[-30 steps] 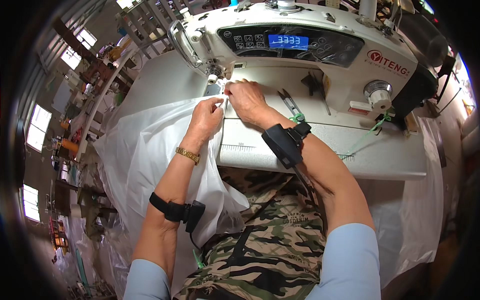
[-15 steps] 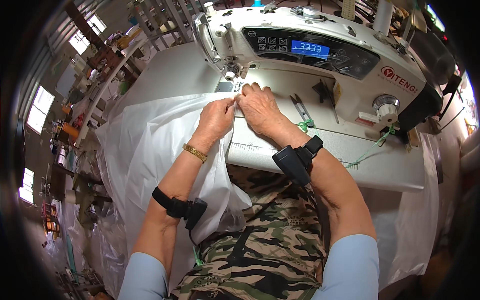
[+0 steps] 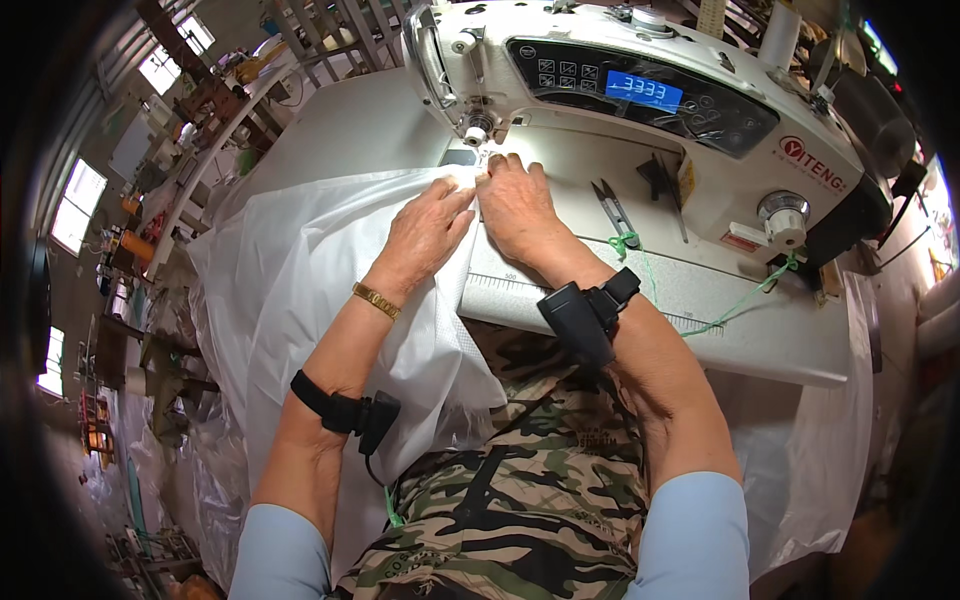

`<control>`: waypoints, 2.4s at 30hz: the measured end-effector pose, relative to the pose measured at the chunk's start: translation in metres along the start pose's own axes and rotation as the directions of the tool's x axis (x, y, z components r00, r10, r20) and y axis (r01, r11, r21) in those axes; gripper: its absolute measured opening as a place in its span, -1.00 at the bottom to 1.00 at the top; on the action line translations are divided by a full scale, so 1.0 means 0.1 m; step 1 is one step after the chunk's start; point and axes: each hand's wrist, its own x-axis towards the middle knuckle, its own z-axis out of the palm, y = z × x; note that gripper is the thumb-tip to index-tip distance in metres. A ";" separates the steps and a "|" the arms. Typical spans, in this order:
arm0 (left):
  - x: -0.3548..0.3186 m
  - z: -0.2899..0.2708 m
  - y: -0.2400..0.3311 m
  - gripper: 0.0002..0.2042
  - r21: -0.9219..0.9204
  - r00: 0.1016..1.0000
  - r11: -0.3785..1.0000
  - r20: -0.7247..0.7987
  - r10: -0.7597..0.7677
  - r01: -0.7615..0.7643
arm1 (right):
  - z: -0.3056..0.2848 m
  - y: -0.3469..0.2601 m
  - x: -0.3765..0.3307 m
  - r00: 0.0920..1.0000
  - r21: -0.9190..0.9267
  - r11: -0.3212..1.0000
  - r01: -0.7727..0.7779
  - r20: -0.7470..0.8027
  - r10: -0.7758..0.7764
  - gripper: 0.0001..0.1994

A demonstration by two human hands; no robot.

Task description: The recorder is using an industrial sewing machine to sew large sheets of white plastic material in a manufacturing environment.

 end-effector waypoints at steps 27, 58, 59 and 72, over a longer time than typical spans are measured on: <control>0.16 0.06 -0.07 -0.72 -0.031 0.995 0.995 0.042 -0.091 0.092 | 0.06 -0.03 -0.30 0.984 0.228 0.973 0.041 -0.177 0.000 -0.81; -2.56 -0.57 0.75 -0.73 -0.299 0.925 0.882 0.012 -0.379 0.365 | -0.45 -0.98 -2.70 0.636 0.656 -0.022 -0.754 0.739 0.222 -0.68; -2.52 -0.54 0.76 -0.73 -0.300 0.924 0.879 0.018 -0.383 0.370 | -0.38 -0.99 -2.75 0.701 0.742 -0.045 -0.668 0.649 0.294 -0.70; -2.37 -0.49 0.82 -0.92 -0.329 0.962 0.918 -0.077 -0.262 0.223 | -0.31 -1.31 -2.41 0.685 0.577 0.382 -0.722 0.676 0.273 -0.56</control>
